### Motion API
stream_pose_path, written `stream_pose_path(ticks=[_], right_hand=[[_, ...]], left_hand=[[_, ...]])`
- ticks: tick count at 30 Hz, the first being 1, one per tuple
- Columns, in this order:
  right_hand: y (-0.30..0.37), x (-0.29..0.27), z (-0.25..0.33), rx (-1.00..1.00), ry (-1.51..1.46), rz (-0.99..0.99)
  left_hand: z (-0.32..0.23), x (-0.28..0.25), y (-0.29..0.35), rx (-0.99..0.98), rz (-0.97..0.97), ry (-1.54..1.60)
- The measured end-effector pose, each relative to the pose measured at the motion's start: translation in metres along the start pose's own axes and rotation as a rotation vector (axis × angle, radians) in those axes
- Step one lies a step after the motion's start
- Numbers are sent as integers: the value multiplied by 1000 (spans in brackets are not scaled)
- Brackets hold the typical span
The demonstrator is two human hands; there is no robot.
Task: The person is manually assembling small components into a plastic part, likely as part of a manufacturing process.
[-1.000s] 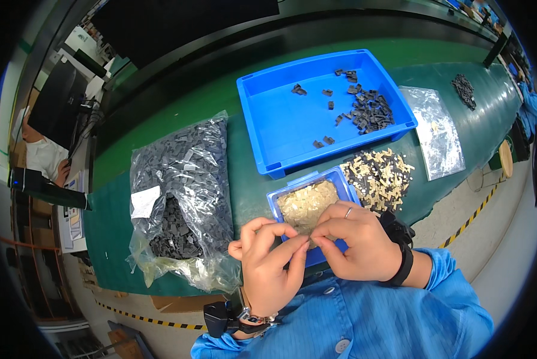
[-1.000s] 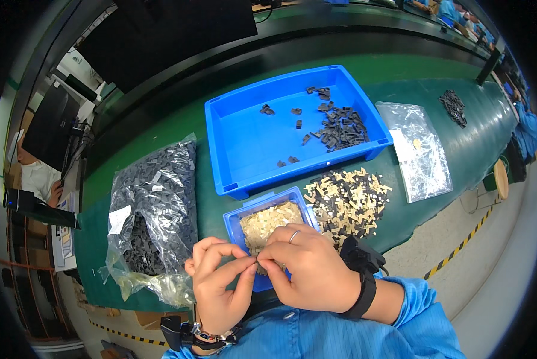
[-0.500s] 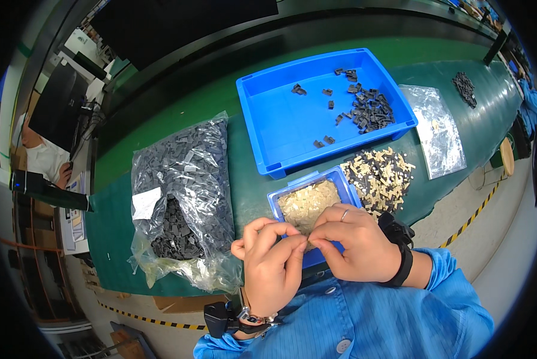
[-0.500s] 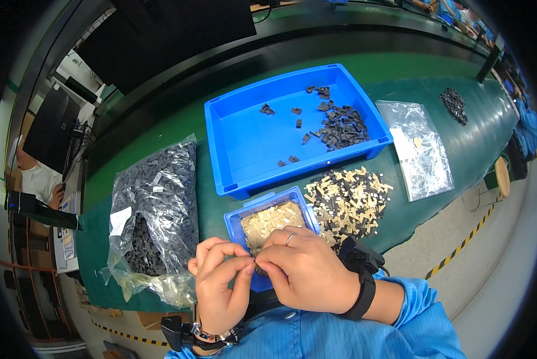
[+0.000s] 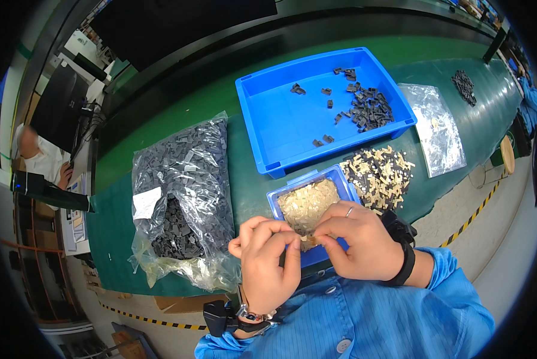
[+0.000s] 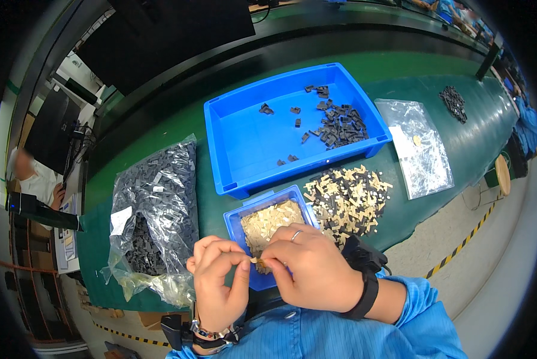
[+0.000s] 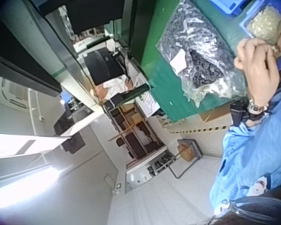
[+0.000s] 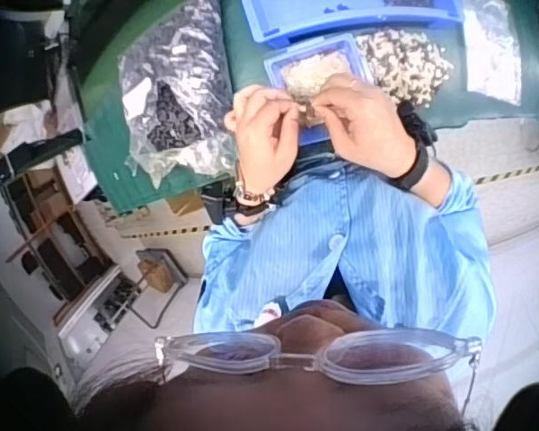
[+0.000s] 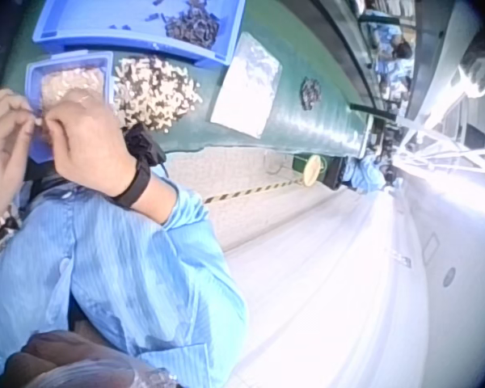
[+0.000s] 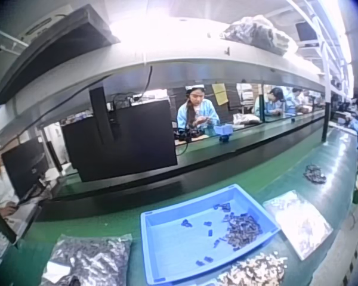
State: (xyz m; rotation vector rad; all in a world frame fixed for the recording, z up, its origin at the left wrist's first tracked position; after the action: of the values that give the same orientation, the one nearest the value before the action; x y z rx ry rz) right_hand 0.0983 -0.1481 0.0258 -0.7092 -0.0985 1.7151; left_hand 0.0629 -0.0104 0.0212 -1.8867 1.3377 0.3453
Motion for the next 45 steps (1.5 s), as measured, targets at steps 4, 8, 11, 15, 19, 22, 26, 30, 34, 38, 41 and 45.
stream_pose_path(ticks=[4, 8, 11, 15, 19, 22, 26, 30, 34, 38, 41, 45], right_hand=[[2, -15, -8, 23, 44, -66], [0, -19, -7, 10, 68, -86], [1, -18, -7, -20, 64, -92], [3, -19, 3, -228, 164, -65], [5, -18, 24, -495, 222, -40], [8, -15, 34, -570, 167, -4], [10, -12, 33, -577, 141, -8], [5, -15, 19, -289, -8, -54], [1, -6, 12, -144, -109, -81], [2, -5, 10, -61, -114, -82], [1, -3, 10, -22, -123, -59], [7, -7, 4, 8, -160, -110]], left_hand=[[8, -2, 1, 25, -53, -95], [7, -2, 0, 61, -60, -150], [11, 0, 1, 16, 9, -126], [3, -6, -3, -16, -41, -88], [-1, -9, -4, -136, 96, 228], [18, 5, 11, -438, 399, 457], [16, 4, 10, -382, 328, 462], [18, -2, 10, -377, 227, 413], [15, -9, 9, -312, 160, 383], [5, -7, 7, -200, 145, 377], [3, -7, 8, -169, 153, 392], [8, -37, 2, -21, -70, 274]])
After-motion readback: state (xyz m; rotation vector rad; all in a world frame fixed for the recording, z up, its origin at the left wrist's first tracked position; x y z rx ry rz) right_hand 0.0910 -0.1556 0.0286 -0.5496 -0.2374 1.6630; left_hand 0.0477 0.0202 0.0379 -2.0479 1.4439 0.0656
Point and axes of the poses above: each hand's wrist, its own y-axis away from the middle knuckle, its own x-axis out of the palm, z = x × y, the point moved 7 cm from there along -y, towards the middle knuckle, and after that the axes turned 15 degrees about -z, right-handed, at the moved point
